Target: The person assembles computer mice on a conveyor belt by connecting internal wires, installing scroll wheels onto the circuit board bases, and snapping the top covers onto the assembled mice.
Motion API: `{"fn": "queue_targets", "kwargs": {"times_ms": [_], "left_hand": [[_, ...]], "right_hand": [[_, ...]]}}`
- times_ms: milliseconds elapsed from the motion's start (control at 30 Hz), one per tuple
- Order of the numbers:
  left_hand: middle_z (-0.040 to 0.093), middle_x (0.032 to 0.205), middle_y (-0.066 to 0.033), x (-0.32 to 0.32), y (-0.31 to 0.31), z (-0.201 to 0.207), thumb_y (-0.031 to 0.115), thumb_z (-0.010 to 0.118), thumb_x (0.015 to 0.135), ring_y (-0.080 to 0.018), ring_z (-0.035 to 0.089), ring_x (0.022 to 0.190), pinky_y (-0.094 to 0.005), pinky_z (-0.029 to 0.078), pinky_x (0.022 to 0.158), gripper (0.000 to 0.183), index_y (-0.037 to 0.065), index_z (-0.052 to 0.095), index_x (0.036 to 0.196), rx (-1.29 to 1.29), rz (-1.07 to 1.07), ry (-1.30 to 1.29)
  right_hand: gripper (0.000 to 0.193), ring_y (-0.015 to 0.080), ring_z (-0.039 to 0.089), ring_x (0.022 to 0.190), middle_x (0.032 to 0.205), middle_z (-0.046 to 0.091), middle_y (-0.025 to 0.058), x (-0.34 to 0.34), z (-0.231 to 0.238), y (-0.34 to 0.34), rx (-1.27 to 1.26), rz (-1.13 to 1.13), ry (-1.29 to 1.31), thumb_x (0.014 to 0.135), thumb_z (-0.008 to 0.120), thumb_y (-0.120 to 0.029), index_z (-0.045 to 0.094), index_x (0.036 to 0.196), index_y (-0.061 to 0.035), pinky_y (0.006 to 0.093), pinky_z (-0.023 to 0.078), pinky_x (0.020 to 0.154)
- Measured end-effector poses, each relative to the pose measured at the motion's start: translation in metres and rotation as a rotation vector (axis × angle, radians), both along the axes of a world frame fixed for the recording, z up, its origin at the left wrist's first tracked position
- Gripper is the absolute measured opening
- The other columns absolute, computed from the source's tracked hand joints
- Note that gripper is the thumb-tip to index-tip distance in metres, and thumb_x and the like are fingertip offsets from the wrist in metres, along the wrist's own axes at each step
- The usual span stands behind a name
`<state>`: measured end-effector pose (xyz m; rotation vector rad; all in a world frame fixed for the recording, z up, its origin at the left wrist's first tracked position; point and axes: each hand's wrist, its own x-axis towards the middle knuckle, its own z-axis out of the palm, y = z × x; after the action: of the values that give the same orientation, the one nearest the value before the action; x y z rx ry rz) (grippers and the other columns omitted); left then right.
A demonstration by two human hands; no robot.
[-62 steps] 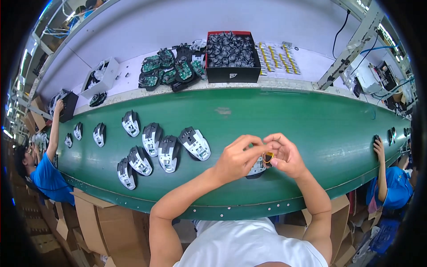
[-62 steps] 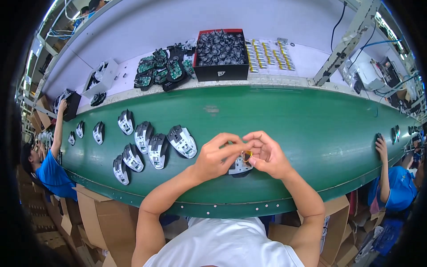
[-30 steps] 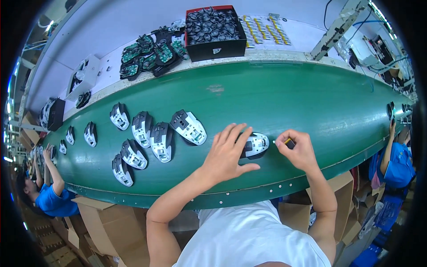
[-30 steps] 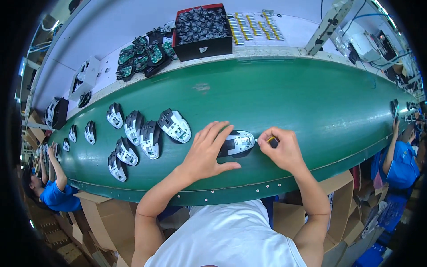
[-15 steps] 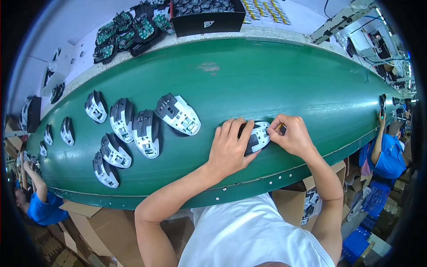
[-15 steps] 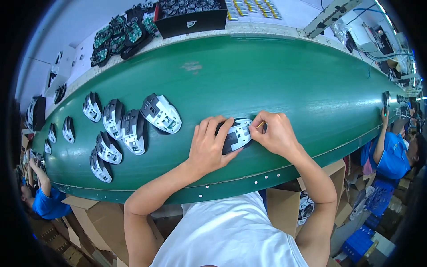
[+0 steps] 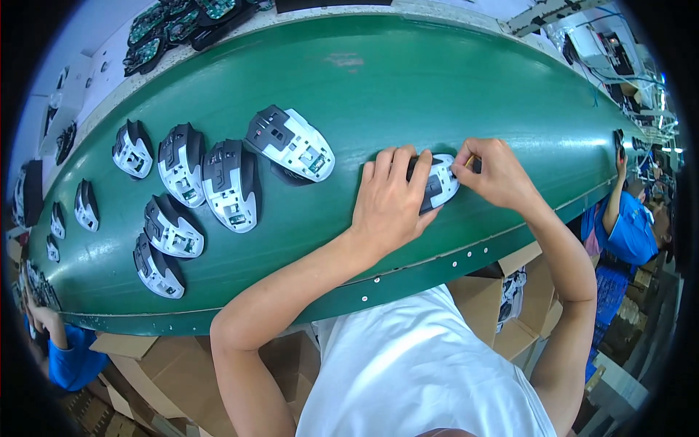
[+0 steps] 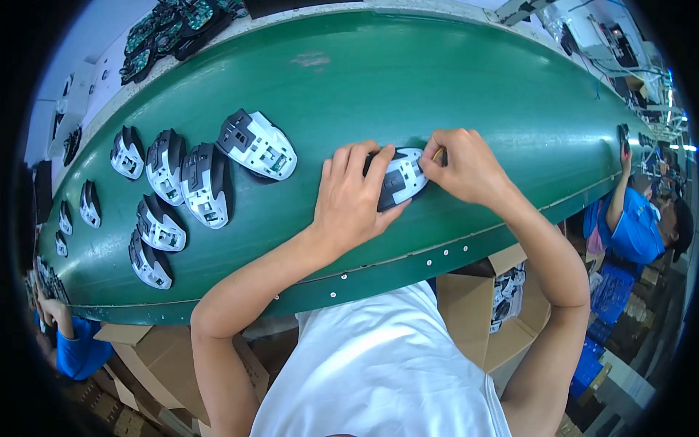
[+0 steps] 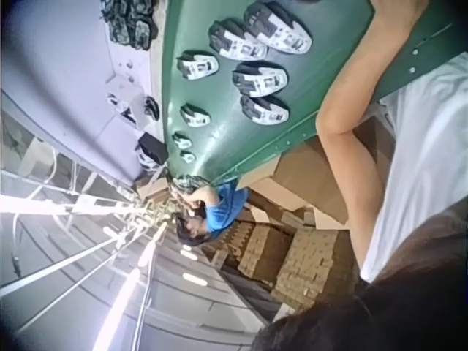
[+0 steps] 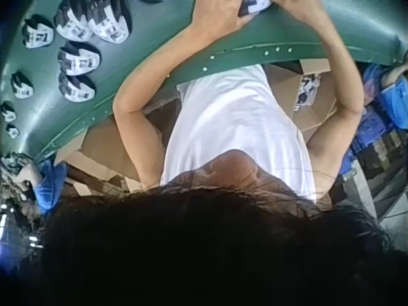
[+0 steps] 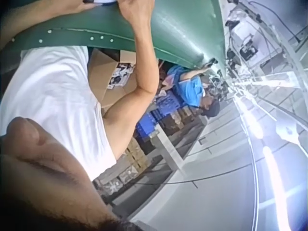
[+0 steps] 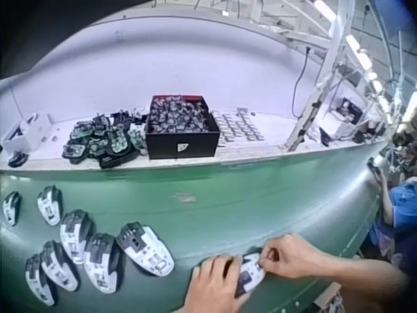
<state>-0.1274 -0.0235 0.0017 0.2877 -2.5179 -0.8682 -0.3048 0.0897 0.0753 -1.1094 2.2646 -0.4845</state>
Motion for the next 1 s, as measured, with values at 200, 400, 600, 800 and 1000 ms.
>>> {"fn": "queue_targets", "kwargs": {"times_ms": [200, 400, 600, 800, 1000], "left_hand": [[0.055, 0.12, -0.015, -0.001, 0.001, -0.001, 0.026, 0.089, 0.066, -0.0339, 0.052, 0.111, -0.0444, 0.043, 0.087, 0.071, 0.001, 0.061, 0.126, -0.016, -0.001, 0.036], [0.056, 0.12, -0.014, -0.002, 0.002, -0.005, 0.027, 0.09, 0.066, -0.0335, 0.052, 0.112, -0.0445, 0.042, 0.087, 0.073, 0.002, 0.06, 0.127, -0.04, 0.005, 0.027], [0.056, 0.121, -0.0144, -0.005, 0.003, -0.004, 0.028, 0.091, 0.066, -0.0333, 0.051, 0.113, -0.045, 0.043, 0.088, 0.074, 0.003, 0.059, 0.128, -0.049, 0.0, 0.034], [0.055, 0.121, -0.0148, -0.004, 0.001, -0.001, 0.029, 0.091, 0.067, -0.0338, 0.051, 0.114, -0.0456, 0.043, 0.09, 0.074, 0.003, 0.059, 0.128, -0.055, 0.008, 0.029], [0.055, 0.122, -0.015, 0.0, 0.003, -0.002, 0.029, 0.09, 0.067, -0.0342, 0.051, 0.114, -0.0449, 0.043, 0.088, 0.075, 0.002, 0.058, 0.129, -0.07, -0.003, 0.031]], "right_hand": [[0.018, 0.0269, 0.069, 0.066, 0.075, 0.072, 0.0165, -0.008, -0.005, 0.003, 0.008, 0.0, -0.015, 0.079, 0.075, -0.016, 0.074, 0.081, 0.0018, 0.0384, 0.053, 0.063], [0.02, 0.0184, 0.067, 0.069, 0.076, 0.071, 0.0111, -0.01, -0.007, 0.003, 0.033, -0.045, -0.03, 0.081, 0.079, -0.016, 0.072, 0.085, 0.0022, 0.0339, 0.052, 0.061], [0.025, 0.0154, 0.067, 0.068, 0.079, 0.071, 0.0113, -0.015, -0.013, 0.012, 0.015, -0.249, -0.336, 0.084, 0.081, -0.018, 0.07, 0.092, 0.0036, 0.0305, 0.055, 0.059], [0.014, 0.0158, 0.07, 0.075, 0.083, 0.069, 0.0093, -0.001, 0.003, -0.003, 0.132, -0.15, -0.152, 0.092, 0.072, -0.01, 0.068, 0.095, 0.0034, 0.0291, 0.057, 0.063], [0.013, 0.0159, 0.07, 0.075, 0.088, 0.07, 0.0102, -0.021, -0.016, 0.016, 0.029, -0.225, -0.546, 0.093, 0.071, -0.008, 0.068, 0.098, 0.0033, 0.028, 0.058, 0.068]]}}
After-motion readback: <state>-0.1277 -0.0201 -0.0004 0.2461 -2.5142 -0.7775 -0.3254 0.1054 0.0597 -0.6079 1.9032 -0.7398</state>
